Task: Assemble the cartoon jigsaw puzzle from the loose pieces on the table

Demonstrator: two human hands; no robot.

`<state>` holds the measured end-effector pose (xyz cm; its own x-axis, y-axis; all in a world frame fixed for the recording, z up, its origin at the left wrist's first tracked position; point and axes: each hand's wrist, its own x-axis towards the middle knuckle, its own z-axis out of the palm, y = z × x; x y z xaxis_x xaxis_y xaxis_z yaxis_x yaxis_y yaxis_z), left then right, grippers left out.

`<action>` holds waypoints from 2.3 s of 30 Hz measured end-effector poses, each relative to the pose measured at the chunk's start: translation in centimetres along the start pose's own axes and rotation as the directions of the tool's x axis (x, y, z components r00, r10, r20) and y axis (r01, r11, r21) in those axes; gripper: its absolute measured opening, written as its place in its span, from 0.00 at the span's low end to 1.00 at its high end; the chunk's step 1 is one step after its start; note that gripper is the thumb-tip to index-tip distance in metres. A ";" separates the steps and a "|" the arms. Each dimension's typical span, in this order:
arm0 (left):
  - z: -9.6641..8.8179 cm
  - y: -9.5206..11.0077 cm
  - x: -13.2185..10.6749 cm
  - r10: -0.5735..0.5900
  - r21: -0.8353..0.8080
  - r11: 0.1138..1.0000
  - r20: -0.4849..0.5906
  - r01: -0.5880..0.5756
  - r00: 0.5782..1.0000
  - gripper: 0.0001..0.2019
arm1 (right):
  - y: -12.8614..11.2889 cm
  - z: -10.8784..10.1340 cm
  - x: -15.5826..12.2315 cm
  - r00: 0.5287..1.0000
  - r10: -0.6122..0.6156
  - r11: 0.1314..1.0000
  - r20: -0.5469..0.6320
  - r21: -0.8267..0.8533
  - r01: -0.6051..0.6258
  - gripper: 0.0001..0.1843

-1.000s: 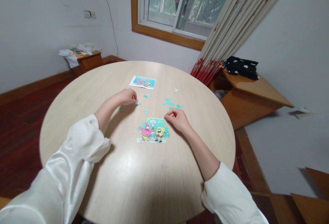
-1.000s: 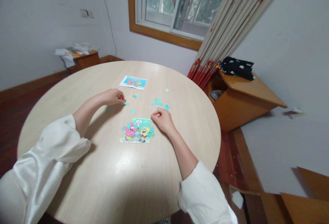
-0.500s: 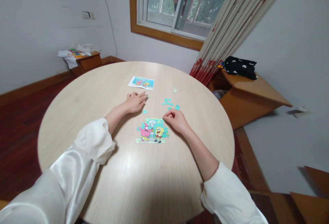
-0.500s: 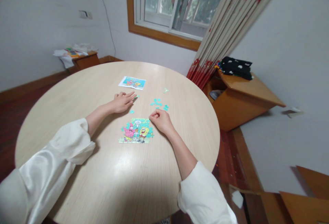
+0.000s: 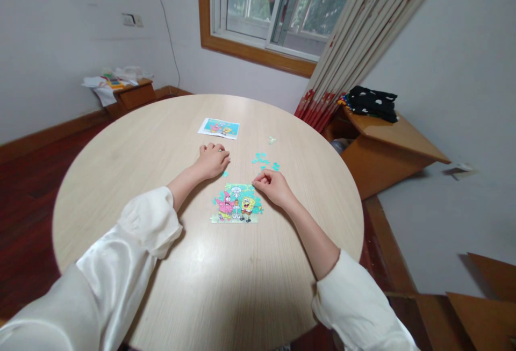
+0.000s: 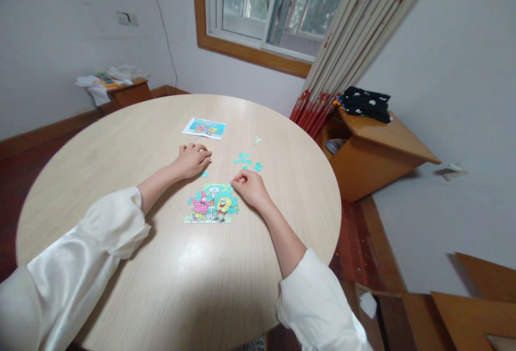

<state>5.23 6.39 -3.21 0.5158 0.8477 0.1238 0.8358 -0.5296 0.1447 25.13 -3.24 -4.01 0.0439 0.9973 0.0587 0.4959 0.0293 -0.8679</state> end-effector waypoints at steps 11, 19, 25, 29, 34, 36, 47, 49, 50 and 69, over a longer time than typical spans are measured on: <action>0.2 0.1 0.4 -0.049 -0.145 0.989 -0.082 0.037 0.995 0.10 | 0.1 0.0 0.0 1.000 -0.012 1.000 0.005 0.009 0.012 0.07; 0.3 -0.3 0.5 -0.008 -0.383 0.922 -0.175 -0.060 0.984 0.04 | 0.2 -0.1 0.0 1.000 -0.014 0.999 -0.003 0.043 0.014 0.07; -0.4 1.4 0.7 0.035 -0.781 0.607 -0.158 -0.146 0.987 0.08 | 0.3 0.3 0.1 0.988 -0.098 0.990 -0.119 0.086 0.108 0.06; -0.8 3.2 0.3 0.086 -0.897 0.427 -0.082 -0.111 0.993 0.15 | 0.1 0.7 -0.1 0.971 -0.223 0.956 -0.081 0.177 0.235 0.13; -0.7 4.1 -0.1 0.130 -0.936 0.344 -0.032 -0.075 0.991 0.17 | 0.1 0.8 -0.2 0.970 -0.240 0.940 -0.036 0.242 0.242 0.15; -0.8 4.2 -0.2 0.139 -0.935 0.351 -0.008 -0.056 0.990 0.17 | 0.1 0.8 -0.2 0.970 -0.239 0.939 -0.046 0.242 0.243 0.14; -2.9 2.7 -0.5 0.014 -0.779 0.626 -0.043 -0.042 0.999 0.02 | 0.0 0.2 0.0 0.992 -0.119 0.955 -0.041 0.270 0.126 0.14; -2.8 2.3 -1.9 -0.026 -0.685 0.726 -0.107 -0.055 0.994 0.03 | -0.1 0.0 0.0 0.998 -0.067 0.939 -0.019 0.337 0.069 0.15; -2.6 2.1 -2.8 -0.038 -0.624 0.779 -0.158 -0.070 0.987 0.04 | -0.2 -0.1 0.0 0.999 -0.046 0.931 0.003 0.363 0.042 0.16; -1.5 -1.2 -7.6 -0.169 -0.572 0.820 -0.188 0.032 0.967 0.09 | 0.1 -1.9 -0.4 0.969 0.040 0.938 0.246 0.326 -0.121 0.16</action>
<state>0.02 0.59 -2.85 0.3223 0.9043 0.2799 0.5939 -0.4234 0.6841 26.78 -3.71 -3.21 -0.1510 0.9836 -0.0986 0.1766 -0.0713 -0.9817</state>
